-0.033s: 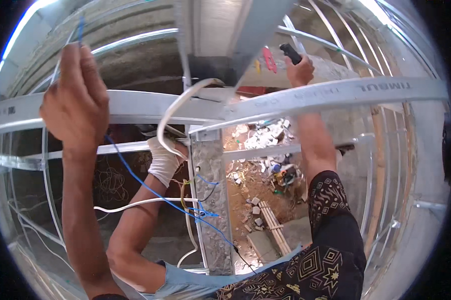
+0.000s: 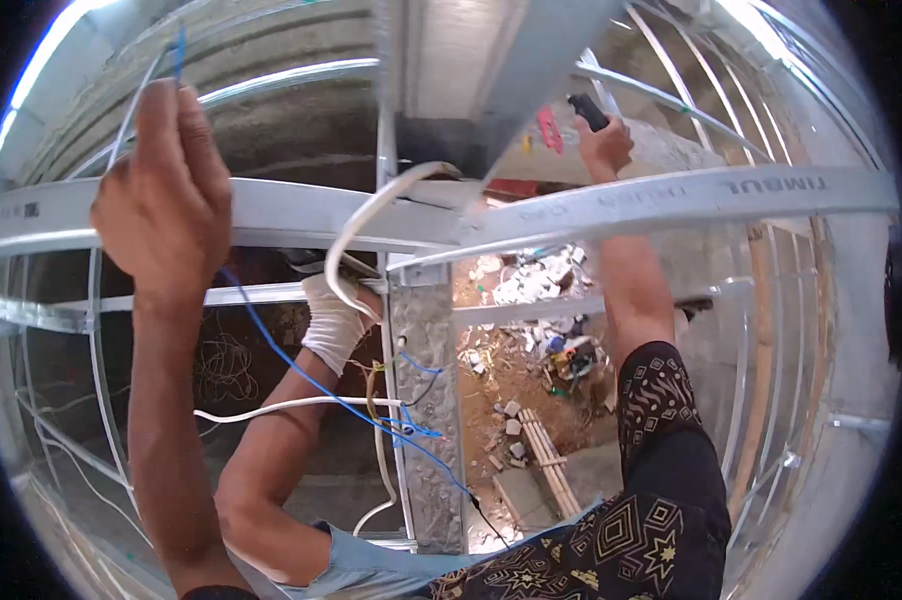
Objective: Connecting and securing electrical wires to a metal ceiling frame structure while suspended above.
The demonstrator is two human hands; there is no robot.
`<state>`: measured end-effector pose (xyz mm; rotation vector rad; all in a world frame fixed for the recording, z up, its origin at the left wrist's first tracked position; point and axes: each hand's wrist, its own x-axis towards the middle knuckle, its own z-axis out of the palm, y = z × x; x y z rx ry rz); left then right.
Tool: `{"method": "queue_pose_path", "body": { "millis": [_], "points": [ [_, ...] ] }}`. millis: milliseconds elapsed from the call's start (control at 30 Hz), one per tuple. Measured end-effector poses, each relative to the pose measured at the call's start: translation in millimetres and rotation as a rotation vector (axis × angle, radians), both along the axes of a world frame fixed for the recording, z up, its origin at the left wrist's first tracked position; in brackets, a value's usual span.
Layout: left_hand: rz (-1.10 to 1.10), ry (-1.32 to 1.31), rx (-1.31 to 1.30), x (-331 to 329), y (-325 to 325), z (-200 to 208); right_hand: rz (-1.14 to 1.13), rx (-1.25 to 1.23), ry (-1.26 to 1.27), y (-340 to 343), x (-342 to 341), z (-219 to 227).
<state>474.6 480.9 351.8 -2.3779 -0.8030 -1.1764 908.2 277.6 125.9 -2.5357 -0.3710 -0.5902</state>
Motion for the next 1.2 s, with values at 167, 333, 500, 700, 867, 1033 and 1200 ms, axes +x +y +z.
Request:
{"method": "queue_pose_path", "body": {
  "millis": [167, 333, 500, 700, 867, 1033, 1200],
  "points": [
    [0.033, 0.029, 0.071, 1.1, 1.3, -2.6, -0.095, -0.201, 0.238, 8.1, 4.3, -24.0],
    [0.098, -0.078, -0.504, 26.9, -38.2, 30.2, 0.245, 0.118, -0.131, -109.2, 21.5, -47.8],
    [0.126, 0.068, -0.013, -5.8, -18.5, 26.2, 0.286, 0.503, 0.505, -137.2, -176.0, -15.5],
    [-0.235, -0.177, -0.161, -1.2, -3.4, 3.5, 0.546, 0.703, 0.772, -153.1, -316.2, 103.2],
    [-0.627, -0.46, -0.589, -38.1, -45.5, 23.4, 0.874, 0.543, 0.754, -120.0, -362.8, 177.6],
    [-0.709, -0.569, -0.949, -64.3, -95.9, 36.2, 1.116, 0.296, 0.474, -88.8, -390.9, 195.5],
    [-0.839, -0.469, -1.011, -72.6, -154.8, 35.3, 1.193, 0.447, 0.441, -70.0, -433.1, 212.9]
  ]
}}
